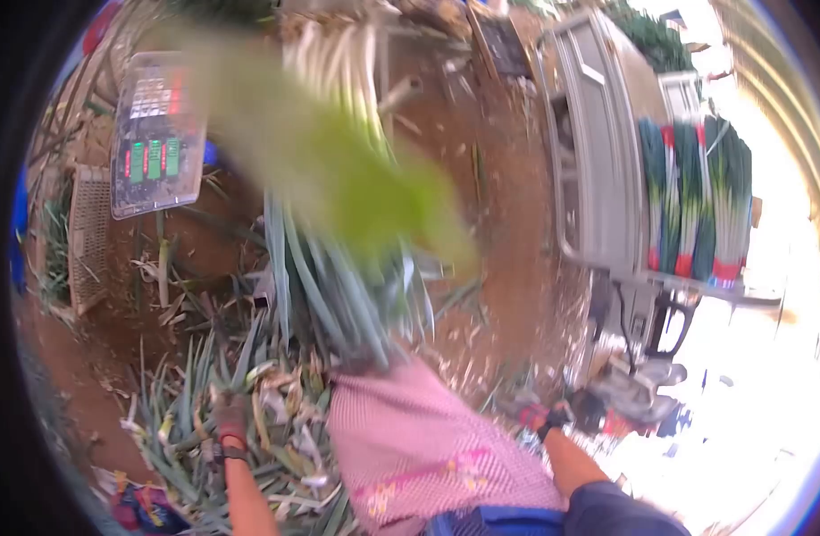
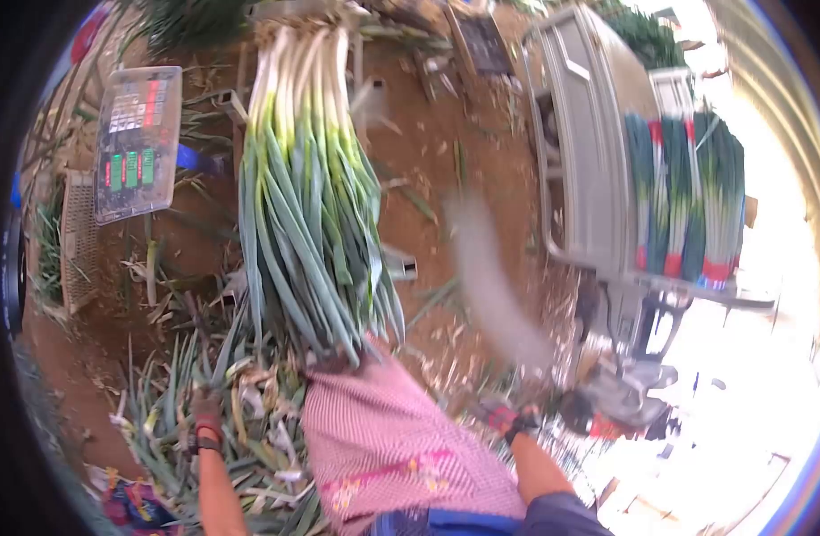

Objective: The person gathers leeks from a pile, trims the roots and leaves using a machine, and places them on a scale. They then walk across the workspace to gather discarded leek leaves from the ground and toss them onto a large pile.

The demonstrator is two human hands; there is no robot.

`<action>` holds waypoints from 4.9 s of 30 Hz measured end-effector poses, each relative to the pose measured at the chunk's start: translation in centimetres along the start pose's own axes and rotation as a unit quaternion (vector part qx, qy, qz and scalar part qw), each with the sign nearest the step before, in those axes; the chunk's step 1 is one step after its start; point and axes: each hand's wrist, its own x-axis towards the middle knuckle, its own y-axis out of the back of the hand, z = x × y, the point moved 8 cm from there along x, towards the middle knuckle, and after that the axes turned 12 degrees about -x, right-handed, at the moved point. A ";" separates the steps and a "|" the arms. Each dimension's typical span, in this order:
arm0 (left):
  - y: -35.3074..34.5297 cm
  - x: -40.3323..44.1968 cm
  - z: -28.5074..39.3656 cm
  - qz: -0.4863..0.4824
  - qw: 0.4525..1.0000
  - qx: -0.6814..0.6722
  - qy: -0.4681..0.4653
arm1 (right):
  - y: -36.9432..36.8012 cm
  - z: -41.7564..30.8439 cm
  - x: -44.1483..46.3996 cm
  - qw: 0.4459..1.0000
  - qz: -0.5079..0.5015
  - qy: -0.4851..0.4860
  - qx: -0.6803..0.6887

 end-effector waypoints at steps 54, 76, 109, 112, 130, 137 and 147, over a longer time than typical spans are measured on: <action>-29.0 -41.5 35.7 -0.164 0.978 0.029 0.126 | 9.1 18.8 7.9 0.797 -0.107 0.006 0.594; -34.8 -34.8 37.6 -0.178 0.965 -0.110 0.156 | 26.0 16.9 13.4 0.907 -0.029 0.017 0.419; -47.4 -19.8 82.6 -0.041 0.999 0.020 0.030 | 78.0 2.3 35.2 0.909 0.000 0.108 0.403; -47.2 -18.5 86.9 -0.026 0.999 0.009 0.036 | 83.8 -1.3 38.4 0.923 0.037 0.156 0.350; -42.8 6.1 87.5 -0.110 0.968 -0.224 0.038 | 88.5 -22.9 36.1 0.975 0.023 0.103 0.196; -43.3 9.3 88.8 -0.100 0.987 -0.092 0.084 | 95.5 -38.4 35.9 0.977 0.054 0.180 0.103; -45.9 15.0 96.0 -0.095 0.991 0.031 0.090 | 102.6 -59.6 47.2 0.920 0.180 0.291 -0.193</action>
